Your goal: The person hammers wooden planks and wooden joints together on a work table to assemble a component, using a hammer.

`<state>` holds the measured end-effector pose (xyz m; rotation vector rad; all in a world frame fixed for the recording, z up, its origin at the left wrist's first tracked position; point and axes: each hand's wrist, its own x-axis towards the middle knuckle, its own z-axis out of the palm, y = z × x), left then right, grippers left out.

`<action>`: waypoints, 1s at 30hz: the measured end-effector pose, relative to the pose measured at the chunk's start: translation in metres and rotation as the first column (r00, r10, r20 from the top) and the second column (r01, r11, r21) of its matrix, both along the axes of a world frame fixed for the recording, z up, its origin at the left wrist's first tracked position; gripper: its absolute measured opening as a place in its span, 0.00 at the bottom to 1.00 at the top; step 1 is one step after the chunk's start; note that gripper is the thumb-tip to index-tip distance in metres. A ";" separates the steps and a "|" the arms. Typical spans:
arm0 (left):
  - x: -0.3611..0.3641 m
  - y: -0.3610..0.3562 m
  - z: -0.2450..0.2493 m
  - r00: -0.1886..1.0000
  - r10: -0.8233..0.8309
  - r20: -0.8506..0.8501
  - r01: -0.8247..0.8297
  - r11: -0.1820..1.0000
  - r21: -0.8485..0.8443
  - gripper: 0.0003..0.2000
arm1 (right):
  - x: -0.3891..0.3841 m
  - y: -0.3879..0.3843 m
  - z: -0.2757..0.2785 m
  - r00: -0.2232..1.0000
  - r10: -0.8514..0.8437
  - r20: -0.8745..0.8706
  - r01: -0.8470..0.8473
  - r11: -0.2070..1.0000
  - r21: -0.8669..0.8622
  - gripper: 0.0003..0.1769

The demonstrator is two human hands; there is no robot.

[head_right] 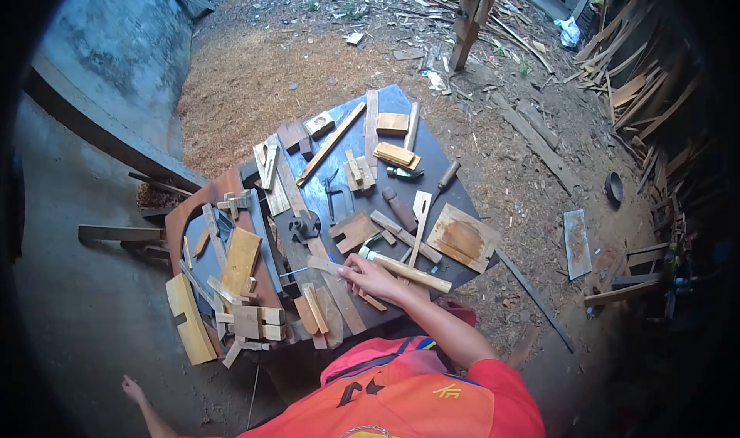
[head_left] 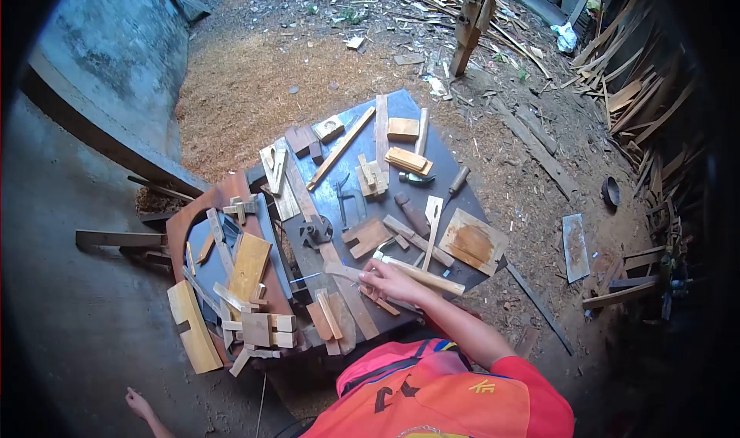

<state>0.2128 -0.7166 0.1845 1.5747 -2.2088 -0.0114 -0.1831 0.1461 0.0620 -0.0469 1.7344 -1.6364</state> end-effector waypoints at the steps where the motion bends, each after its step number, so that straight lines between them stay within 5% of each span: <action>1: 0.008 0.036 -0.041 0.965 -0.113 0.235 0.124 0.992 -0.033 0.21 | -0.010 0.007 -0.008 0.983 0.135 -0.122 -0.122 0.987 0.105 0.21; 2: -0.005 0.077 -0.083 0.976 -0.216 -0.001 0.190 0.858 0.477 0.15 | -0.019 0.014 -0.018 0.940 0.268 -0.210 -0.219 0.949 0.229 0.23; 4: -0.093 0.240 -0.115 0.827 -0.560 -0.051 0.406 0.533 0.743 0.11 | -0.073 0.034 -0.014 0.847 0.515 -0.133 -0.482 0.849 0.216 0.25; 6: -0.184 0.395 -0.111 0.494 -0.861 -0.119 0.572 0.219 0.790 0.14 | -0.160 0.063 0.008 0.827 0.559 -0.057 -0.533 0.812 0.240 0.21; 7: -0.223 0.469 -0.083 0.364 -0.914 -0.182 0.601 0.080 0.795 0.14 | -0.217 0.085 0.005 0.918 0.374 -0.130 -0.338 0.911 0.235 0.21; 8: -0.248 0.522 -0.066 0.318 -0.912 -0.257 0.596 -0.018 0.802 0.15 | -0.271 0.109 0.016 0.976 -0.008 -0.217 0.031 0.994 0.104 0.21; 9: -0.263 0.560 -0.051 0.255 -0.909 -0.329 0.615 -0.111 0.781 0.15 | -0.311 0.124 0.037 0.805 -0.568 -0.172 0.519 0.814 -0.263 0.24; 10: -0.268 0.586 -0.041 0.193 -0.896 -0.401 0.628 -0.201 0.752 0.15 | -0.333 0.136 0.062 0.559 -0.824 -0.091 0.743 0.547 -0.385 0.38; 12: -0.261 0.605 -0.036 0.151 -0.832 -0.533 0.675 -0.307 0.671 0.15 | -0.349 0.127 0.095 0.556 -0.831 -0.017 0.793 0.537 -0.286 0.51; 16: -0.240 0.591 -0.057 0.410 -0.717 -0.564 0.610 -0.244 0.754 0.13 | -0.262 0.027 0.103 0.729 -0.598 -0.332 0.532 0.801 -0.274 0.57; 20: -0.224 0.560 -0.069 0.608 -0.560 -0.563 0.634 -0.084 0.769 0.13 | -0.161 -0.074 0.022 0.951 -0.142 -0.273 0.121 0.988 -0.093 0.34; 24: -0.190 0.529 -0.093 0.720 -0.288 -0.632 0.662 0.011 0.749 0.14 | -0.045 -0.169 -0.031 0.911 0.370 -0.180 -0.344 0.925 0.160 0.26; 28: -0.152 0.516 -0.118 0.743 -0.075 -0.665 0.668 0.041 0.743 0.14 | 0.036 -0.241 -0.074 0.762 0.599 -0.247 -0.551 0.799 0.240 0.26; 30: -0.137 0.507 -0.130 0.746 -0.032 -0.665 0.666 0.040 0.745 0.13 | 0.058 -0.272 -0.073 0.688 0.650 -0.322 -0.522 0.752 0.403 0.27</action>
